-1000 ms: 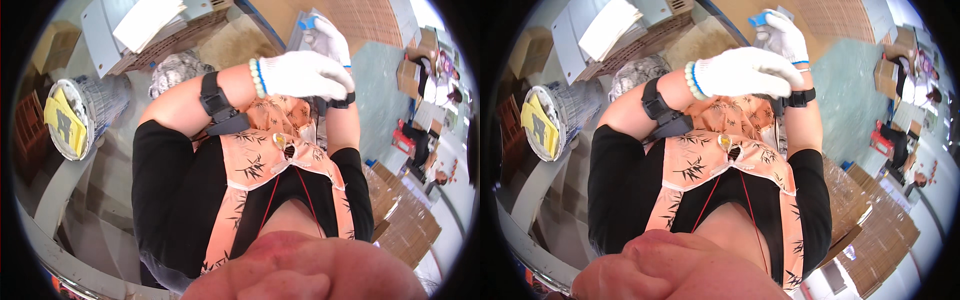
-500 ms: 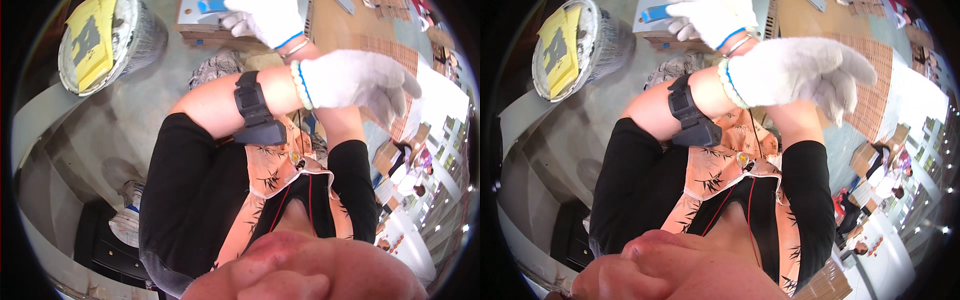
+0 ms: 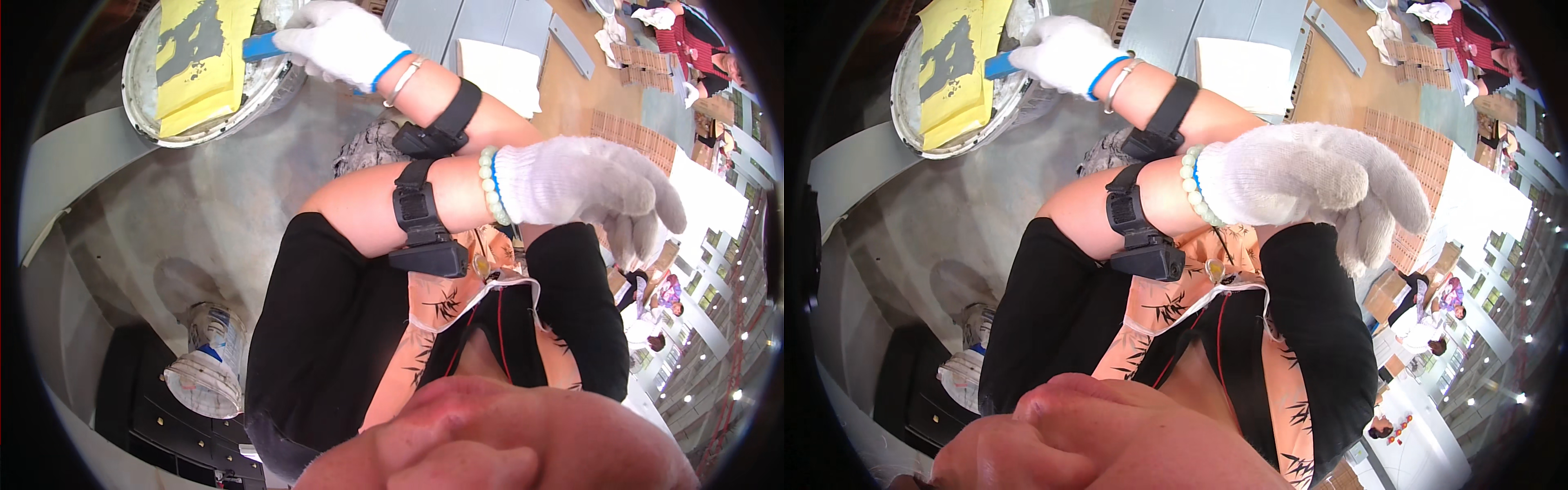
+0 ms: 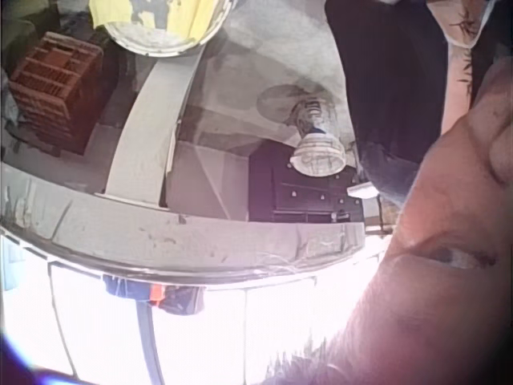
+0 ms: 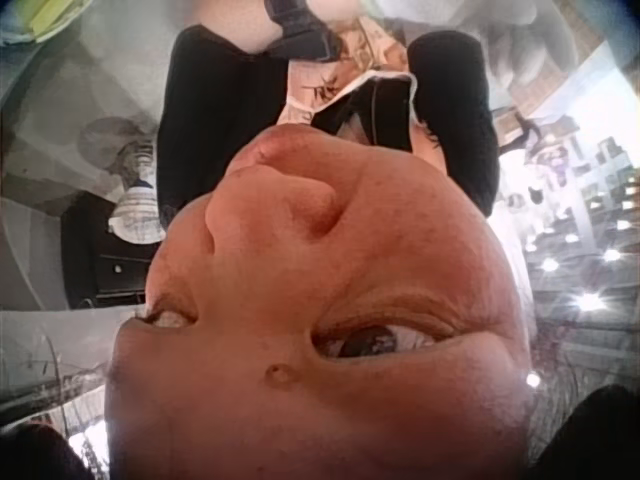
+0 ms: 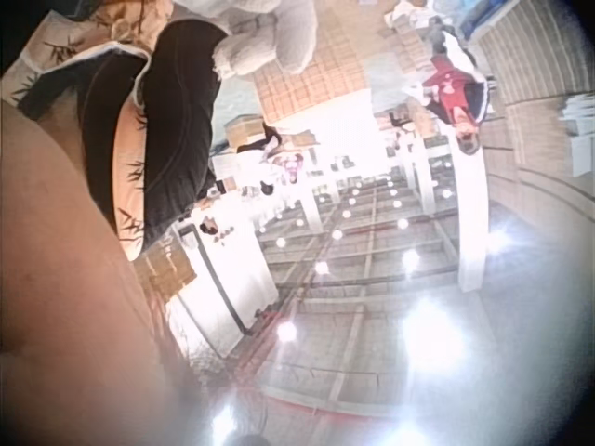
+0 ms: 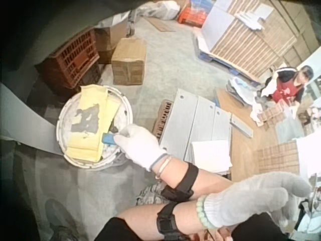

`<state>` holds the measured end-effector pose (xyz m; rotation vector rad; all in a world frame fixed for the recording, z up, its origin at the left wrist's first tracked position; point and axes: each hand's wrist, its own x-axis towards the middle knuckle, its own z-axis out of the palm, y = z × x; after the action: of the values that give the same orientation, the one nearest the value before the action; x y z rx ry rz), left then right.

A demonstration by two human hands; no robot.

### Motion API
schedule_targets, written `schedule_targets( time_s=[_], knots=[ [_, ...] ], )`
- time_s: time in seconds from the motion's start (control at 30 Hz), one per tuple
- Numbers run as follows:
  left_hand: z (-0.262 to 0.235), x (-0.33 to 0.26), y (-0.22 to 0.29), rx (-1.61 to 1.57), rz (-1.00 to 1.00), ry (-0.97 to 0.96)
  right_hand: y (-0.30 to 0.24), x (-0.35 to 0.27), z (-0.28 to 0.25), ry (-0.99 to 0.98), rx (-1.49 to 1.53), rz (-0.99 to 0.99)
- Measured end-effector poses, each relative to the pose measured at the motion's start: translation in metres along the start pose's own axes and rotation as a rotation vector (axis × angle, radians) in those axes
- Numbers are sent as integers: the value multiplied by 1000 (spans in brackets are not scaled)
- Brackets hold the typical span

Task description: The person cleans metal furniture components with a cloth and applies blue labels to them.

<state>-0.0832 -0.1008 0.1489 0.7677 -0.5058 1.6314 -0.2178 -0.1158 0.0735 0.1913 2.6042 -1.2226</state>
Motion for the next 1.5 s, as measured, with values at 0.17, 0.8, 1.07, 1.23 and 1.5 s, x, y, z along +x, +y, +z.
schedule_targets(
  time_s=[0.17,0.8,1.07,1.23,1.5],
  knots=[
    [9,-1,6,61,143,-53,-17,6,25,132,-33,-25],
    [11,-8,-11,134,151,-17,5,-59,-6,378,-214,2],
    [-11,-1,-43,70,38,-9,120,-210,-77,750,-338,135],
    [-25,-5,-55,85,-17,21,175,-219,-64,769,-675,118],
    [-55,-12,-58,21,-164,103,197,-227,-46,831,-913,-26]
  ],
)
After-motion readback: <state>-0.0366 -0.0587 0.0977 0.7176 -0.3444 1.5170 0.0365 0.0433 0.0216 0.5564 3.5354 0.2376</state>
